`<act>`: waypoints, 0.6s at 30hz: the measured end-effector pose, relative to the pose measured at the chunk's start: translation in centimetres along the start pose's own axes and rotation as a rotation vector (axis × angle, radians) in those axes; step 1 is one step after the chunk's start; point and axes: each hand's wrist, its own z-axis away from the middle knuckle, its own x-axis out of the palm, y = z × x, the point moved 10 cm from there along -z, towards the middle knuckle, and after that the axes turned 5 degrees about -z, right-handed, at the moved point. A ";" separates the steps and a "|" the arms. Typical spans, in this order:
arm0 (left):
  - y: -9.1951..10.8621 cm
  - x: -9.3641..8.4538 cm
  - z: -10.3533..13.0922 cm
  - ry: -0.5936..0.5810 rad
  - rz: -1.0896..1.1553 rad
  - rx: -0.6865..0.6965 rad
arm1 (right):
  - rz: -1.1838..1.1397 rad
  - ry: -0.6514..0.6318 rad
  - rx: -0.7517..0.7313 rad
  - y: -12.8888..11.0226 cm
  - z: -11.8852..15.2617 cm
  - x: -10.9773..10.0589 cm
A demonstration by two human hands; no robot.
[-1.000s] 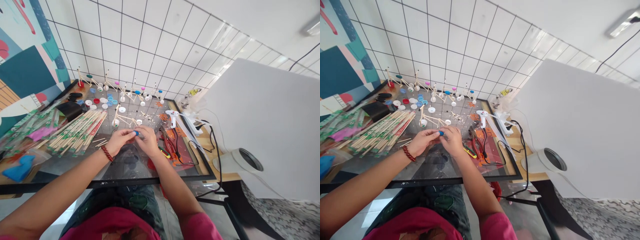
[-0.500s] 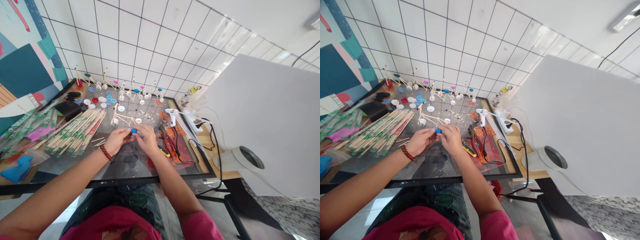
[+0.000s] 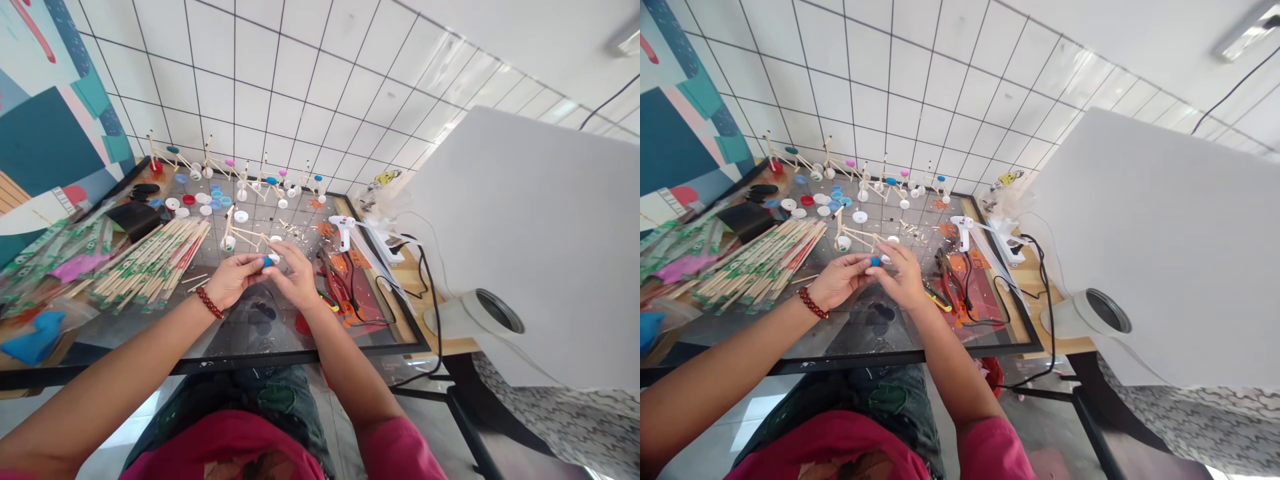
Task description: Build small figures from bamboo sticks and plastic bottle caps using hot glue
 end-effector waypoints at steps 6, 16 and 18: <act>2.3 4.3 0.5 -0.025 -0.262 0.225 | -0.416 0.387 0.145 1.4 -2.3 -2.7; 12.3 11.3 -2.5 0.081 -0.109 0.601 | -0.575 0.520 0.063 -1.1 -12.0 -3.0; 13.5 11.3 -3.2 0.034 -0.086 0.594 | -0.474 0.422 0.044 -2.1 -12.8 -1.6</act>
